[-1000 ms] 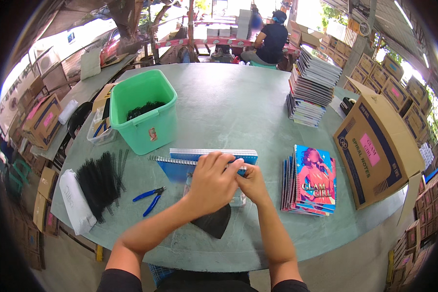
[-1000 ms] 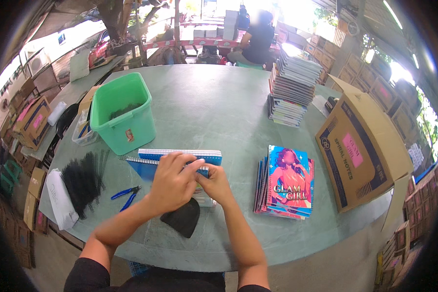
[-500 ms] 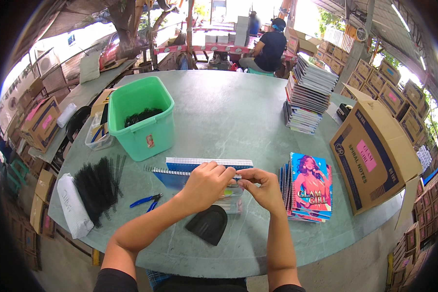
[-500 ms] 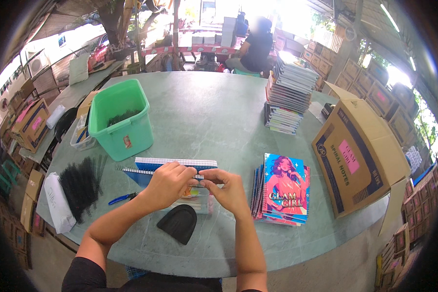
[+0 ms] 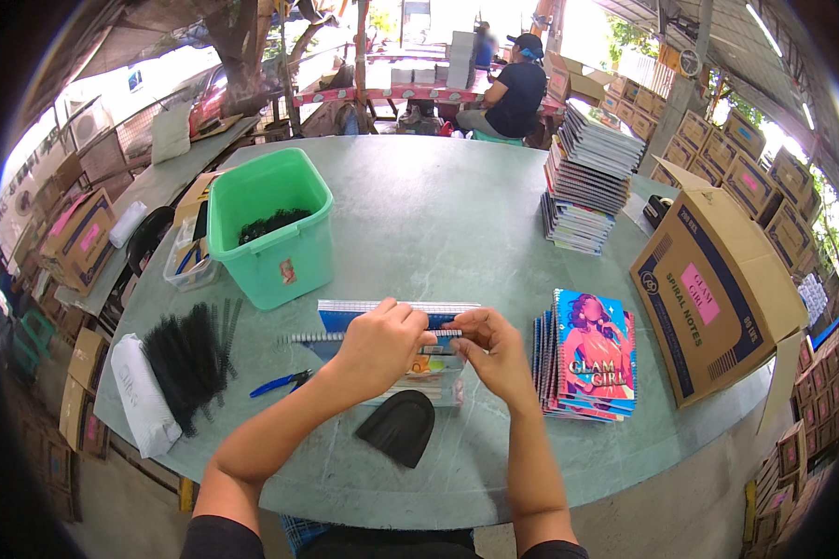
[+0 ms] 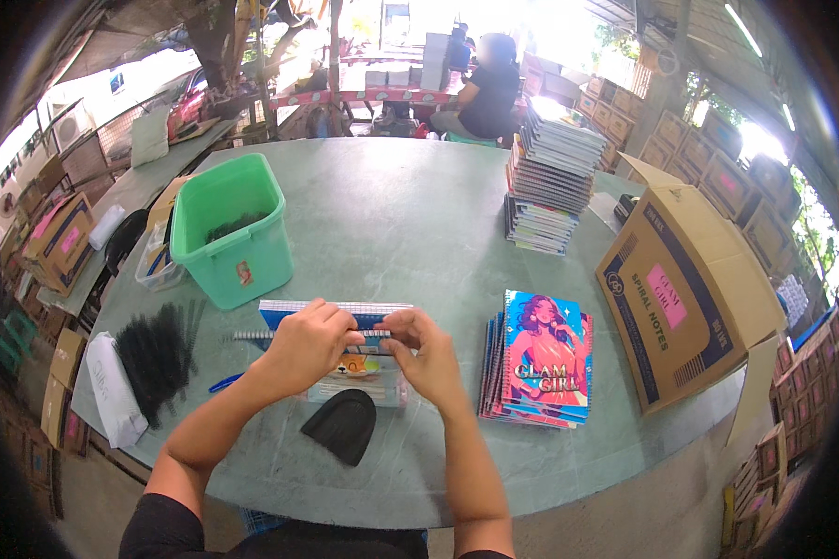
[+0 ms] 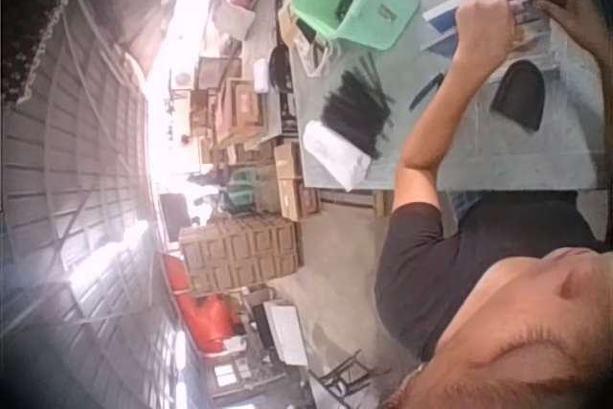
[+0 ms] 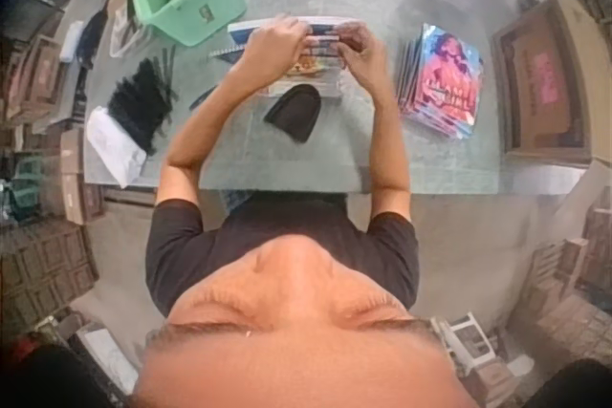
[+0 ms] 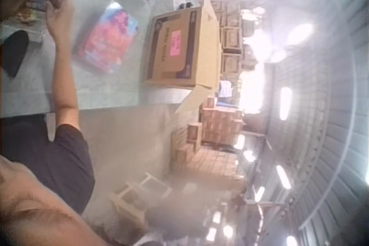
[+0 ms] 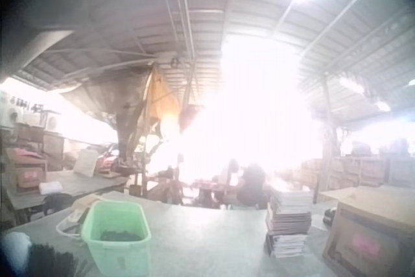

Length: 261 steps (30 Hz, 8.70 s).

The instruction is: The person threads black plastic spiral coils through the pre-punched holes of notebook pages and covers, then trims the ends of the coils using shears.

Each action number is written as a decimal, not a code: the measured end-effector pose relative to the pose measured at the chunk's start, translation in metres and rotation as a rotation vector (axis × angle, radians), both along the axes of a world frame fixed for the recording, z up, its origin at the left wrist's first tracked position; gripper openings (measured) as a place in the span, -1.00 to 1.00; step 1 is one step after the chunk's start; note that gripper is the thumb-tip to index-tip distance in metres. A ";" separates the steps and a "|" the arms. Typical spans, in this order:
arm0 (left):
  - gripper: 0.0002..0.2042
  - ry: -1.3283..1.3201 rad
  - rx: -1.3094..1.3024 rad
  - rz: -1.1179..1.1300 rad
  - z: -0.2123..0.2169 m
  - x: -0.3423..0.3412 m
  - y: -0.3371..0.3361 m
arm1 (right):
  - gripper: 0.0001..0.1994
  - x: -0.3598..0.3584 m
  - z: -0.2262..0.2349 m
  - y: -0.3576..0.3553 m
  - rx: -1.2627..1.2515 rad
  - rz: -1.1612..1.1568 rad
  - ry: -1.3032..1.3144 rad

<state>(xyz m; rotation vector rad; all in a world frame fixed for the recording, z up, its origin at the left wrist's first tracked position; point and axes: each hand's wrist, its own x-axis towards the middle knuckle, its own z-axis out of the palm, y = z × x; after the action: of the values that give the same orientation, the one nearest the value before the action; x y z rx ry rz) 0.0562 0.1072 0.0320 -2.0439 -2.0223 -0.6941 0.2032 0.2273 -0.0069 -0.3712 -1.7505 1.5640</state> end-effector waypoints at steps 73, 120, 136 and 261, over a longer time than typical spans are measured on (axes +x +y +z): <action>-0.59 -0.767 -0.118 0.334 -0.042 -0.085 -0.124 | -0.76 -0.152 0.043 -0.070 0.805 0.334 -0.332; -0.53 -0.270 0.033 0.539 -0.168 -0.076 -0.172 | -0.72 0.191 0.081 0.109 0.145 -0.354 -0.199; -0.57 -0.137 0.083 0.032 -0.097 0.013 -0.114 | -0.41 0.239 -0.042 0.148 -0.137 -0.535 -0.590; -0.24 -2.004 -0.555 -0.143 -0.112 0.153 0.255 | -0.53 0.215 -0.048 0.191 -0.680 -0.257 -0.275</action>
<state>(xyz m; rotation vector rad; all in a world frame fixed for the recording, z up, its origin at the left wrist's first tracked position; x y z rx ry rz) 0.2091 0.3626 -0.0797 -1.3861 -2.7926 -3.4735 0.4177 0.4185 -0.0553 -1.1397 -1.2367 1.9426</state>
